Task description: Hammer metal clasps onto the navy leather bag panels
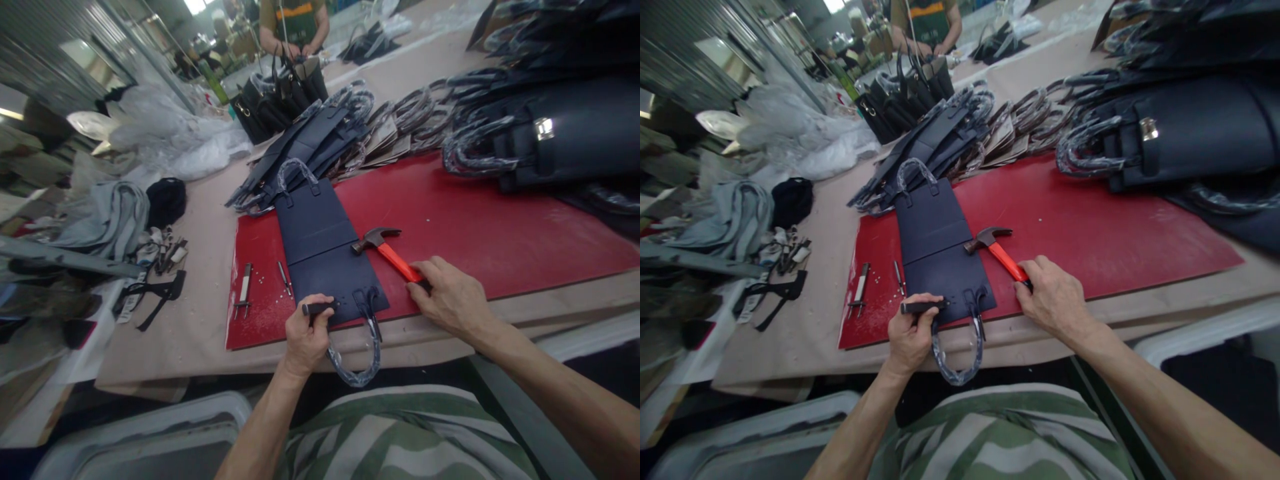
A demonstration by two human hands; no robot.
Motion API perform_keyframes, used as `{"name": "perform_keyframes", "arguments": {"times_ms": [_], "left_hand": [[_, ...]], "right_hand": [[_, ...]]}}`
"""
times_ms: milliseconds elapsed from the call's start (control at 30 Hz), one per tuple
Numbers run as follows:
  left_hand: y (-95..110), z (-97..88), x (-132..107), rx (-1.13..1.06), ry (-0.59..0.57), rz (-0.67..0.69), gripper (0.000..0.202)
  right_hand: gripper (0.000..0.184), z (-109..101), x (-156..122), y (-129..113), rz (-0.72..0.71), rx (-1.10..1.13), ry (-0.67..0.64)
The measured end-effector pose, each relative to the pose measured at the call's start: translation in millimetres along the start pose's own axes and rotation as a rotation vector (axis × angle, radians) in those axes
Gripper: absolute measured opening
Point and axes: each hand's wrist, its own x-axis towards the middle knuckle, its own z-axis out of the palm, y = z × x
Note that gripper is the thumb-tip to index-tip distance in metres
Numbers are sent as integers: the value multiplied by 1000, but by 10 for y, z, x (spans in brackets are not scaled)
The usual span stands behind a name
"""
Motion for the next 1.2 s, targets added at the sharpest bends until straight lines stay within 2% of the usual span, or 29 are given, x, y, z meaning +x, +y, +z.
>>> {"name": "perform_keyframes", "arguments": {"times_ms": [233, 433, 967, 1200], "left_hand": [[-4, 7, -11, -19, -1, 25, 13], [28, -20, 79, -10, -108, -88, 10], [51, -23, 114, 39, -140, -43, 10], [-20, -43, 70, -137, -114, -215, 11]], "right_hand": [[28, 6, -7, 7, -14, -4, 11], [27, 7, -14, -6, -19, -22, 24], [26, 3, -33, 2, -27, -6, 26], [25, 5, -27, 9, -31, 15, 30]]}}
